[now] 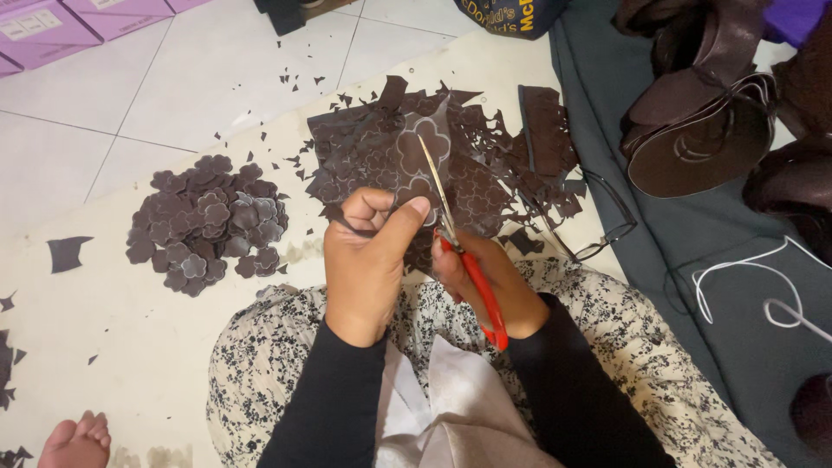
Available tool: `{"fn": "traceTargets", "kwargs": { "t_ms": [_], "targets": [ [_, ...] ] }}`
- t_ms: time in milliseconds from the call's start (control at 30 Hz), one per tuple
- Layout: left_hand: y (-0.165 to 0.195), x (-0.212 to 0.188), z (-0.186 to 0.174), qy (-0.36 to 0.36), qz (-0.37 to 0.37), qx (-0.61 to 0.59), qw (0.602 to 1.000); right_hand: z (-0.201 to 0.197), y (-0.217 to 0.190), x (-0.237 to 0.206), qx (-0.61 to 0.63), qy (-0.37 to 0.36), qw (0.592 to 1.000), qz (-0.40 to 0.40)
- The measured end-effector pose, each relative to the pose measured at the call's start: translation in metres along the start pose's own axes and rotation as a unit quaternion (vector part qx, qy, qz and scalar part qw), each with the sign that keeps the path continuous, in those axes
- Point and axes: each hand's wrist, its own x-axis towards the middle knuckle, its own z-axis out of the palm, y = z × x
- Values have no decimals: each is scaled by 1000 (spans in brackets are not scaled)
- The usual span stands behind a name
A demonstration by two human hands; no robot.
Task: The person sits on the floor and uses red-handled scissors to cut flower-shaped pieces from a brown patterned sheet. The cut shapes are placed in a growing pile to the left, while the remaining sheet is repositioned as needed.
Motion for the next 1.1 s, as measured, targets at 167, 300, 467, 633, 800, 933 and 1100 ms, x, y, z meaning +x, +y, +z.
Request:
{"fn": "traceTargets", "kwargs": {
  "t_ms": [167,300,467,633,800,933,1100],
  "targets": [
    [4,-2,0,-2,-9,17,1000,0,1,-2,13,0,1000,-12],
    [6,-2,1,2,-10,17,1000,0,1,-2,10,1,1000,-12],
    [8,-3,1,2,-12,33,999,1,0,-1,-20,0,999,-30],
    [7,-2,1,-2,-6,79,997,1,-3,-2,-29,-25,994,-98],
    [8,-6,1,-10,-19,77,997,0,-3,-3,-51,-6,995,-85],
    [10,-5,0,-7,-9,103,995,-3,1,-3,-49,-1,998,-43],
    [14,-4,-2,-6,-7,108,994,-2,4,-1,-21,-8,998,-56]
  ]
}}
